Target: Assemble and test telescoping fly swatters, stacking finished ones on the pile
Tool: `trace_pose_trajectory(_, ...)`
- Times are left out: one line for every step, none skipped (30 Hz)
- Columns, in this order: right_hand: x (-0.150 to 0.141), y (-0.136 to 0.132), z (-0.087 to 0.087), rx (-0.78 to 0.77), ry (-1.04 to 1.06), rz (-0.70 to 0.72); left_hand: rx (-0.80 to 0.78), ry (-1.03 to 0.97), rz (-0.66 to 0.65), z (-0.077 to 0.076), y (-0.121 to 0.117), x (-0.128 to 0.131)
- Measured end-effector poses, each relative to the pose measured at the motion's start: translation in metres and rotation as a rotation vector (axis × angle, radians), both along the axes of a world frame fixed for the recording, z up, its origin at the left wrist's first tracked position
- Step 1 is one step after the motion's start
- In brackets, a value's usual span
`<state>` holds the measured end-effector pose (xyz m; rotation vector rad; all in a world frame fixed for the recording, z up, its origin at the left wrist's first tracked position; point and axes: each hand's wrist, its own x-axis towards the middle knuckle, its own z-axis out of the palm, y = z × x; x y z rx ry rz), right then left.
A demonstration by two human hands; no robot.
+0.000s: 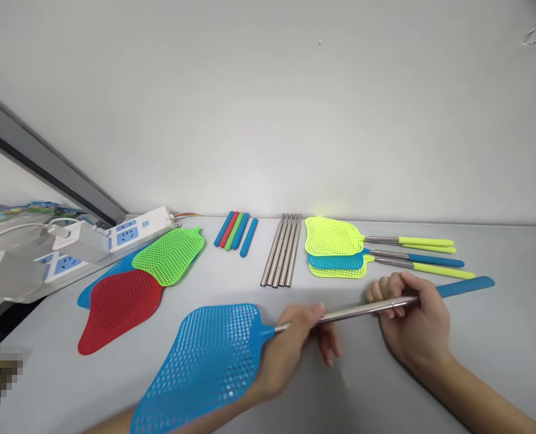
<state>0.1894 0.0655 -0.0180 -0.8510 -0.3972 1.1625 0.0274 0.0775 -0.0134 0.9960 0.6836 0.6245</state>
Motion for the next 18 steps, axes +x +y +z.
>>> trace_pose_trajectory(-0.001, 0.0, 0.0, -0.004, -0.004, -0.004, 0.061, 0.044, -0.047, 0.001, -0.002, -0.001)
trace_pose_trajectory(-0.002, -0.001, 0.0, -0.002, -0.009, -0.009, 0.124, 0.08, -0.088, 0.001, -0.004, -0.002)
trace_pose_trajectory(-0.003, -0.002, -0.001, 0.008, -0.018, -0.014, 0.18, 0.101, -0.118, 0.002, -0.007, -0.003)
trace_pose_trajectory(-0.003, -0.003, -0.001, 0.023, -0.031, -0.016, 0.226, 0.115, -0.143, 0.003, -0.009, -0.003)
trace_pose_trajectory(-0.003, -0.004, -0.002, 0.04, -0.046, -0.015, 0.258, 0.131, -0.157, 0.004, -0.011, -0.004)
trace_pose_trajectory(-0.004, -0.005, -0.002, 0.052, -0.061, -0.005, 0.285, 0.156, -0.167, 0.004, -0.012, -0.005)
trace_pose_trajectory(-0.003, -0.006, -0.003, 0.059, -0.073, 0.01, 0.314, 0.192, -0.18, 0.005, -0.014, -0.006)
trace_pose_trajectory(-0.003, -0.007, -0.004, 0.062, -0.081, 0.027, 0.352, 0.236, -0.19, 0.006, -0.015, -0.007)
trace_pose_trajectory(-0.003, -0.008, -0.004, 0.062, -0.086, 0.043, 0.403, 0.277, -0.2, 0.007, -0.015, -0.008)
trace_pose_trajectory(-0.003, -0.008, -0.005, 0.065, -0.089, 0.052, 0.459, 0.306, -0.212, 0.008, -0.016, -0.009)
trace_pose_trajectory(-0.003, -0.009, -0.005, 0.074, -0.093, 0.056, 0.512, 0.32, -0.226, 0.009, -0.016, -0.01)
trace_pose_trajectory(-0.003, -0.01, -0.005, 0.086, -0.099, 0.056, 0.556, 0.322, -0.24, 0.01, -0.016, -0.012)
trace_pose_trajectory(-0.003, -0.01, -0.005, 0.099, -0.107, 0.054, 0.588, 0.321, -0.252, 0.011, -0.015, -0.013)
trace_pose_trajectory(-0.004, -0.011, -0.005, 0.111, -0.115, 0.053, 0.61, 0.317, -0.272, 0.012, -0.014, -0.014)
trace_pose_trajectory(-0.005, -0.012, -0.005, 0.115, -0.117, 0.054, 0.629, 0.313, -0.301, 0.013, -0.013, -0.014)
trace_pose_trajectory(-0.005, -0.013, -0.004, 0.112, -0.112, 0.056, 0.65, 0.309, -0.333, 0.013, -0.012, -0.014)
trace_pose_trajectory(-0.006, -0.014, -0.004, 0.098, -0.093, 0.055, 0.673, 0.304, -0.364, 0.013, -0.011, -0.014)
trace_pose_trajectory(-0.007, -0.014, -0.003, 0.075, -0.062, 0.05, 0.698, 0.296, -0.39, 0.012, -0.009, -0.013)
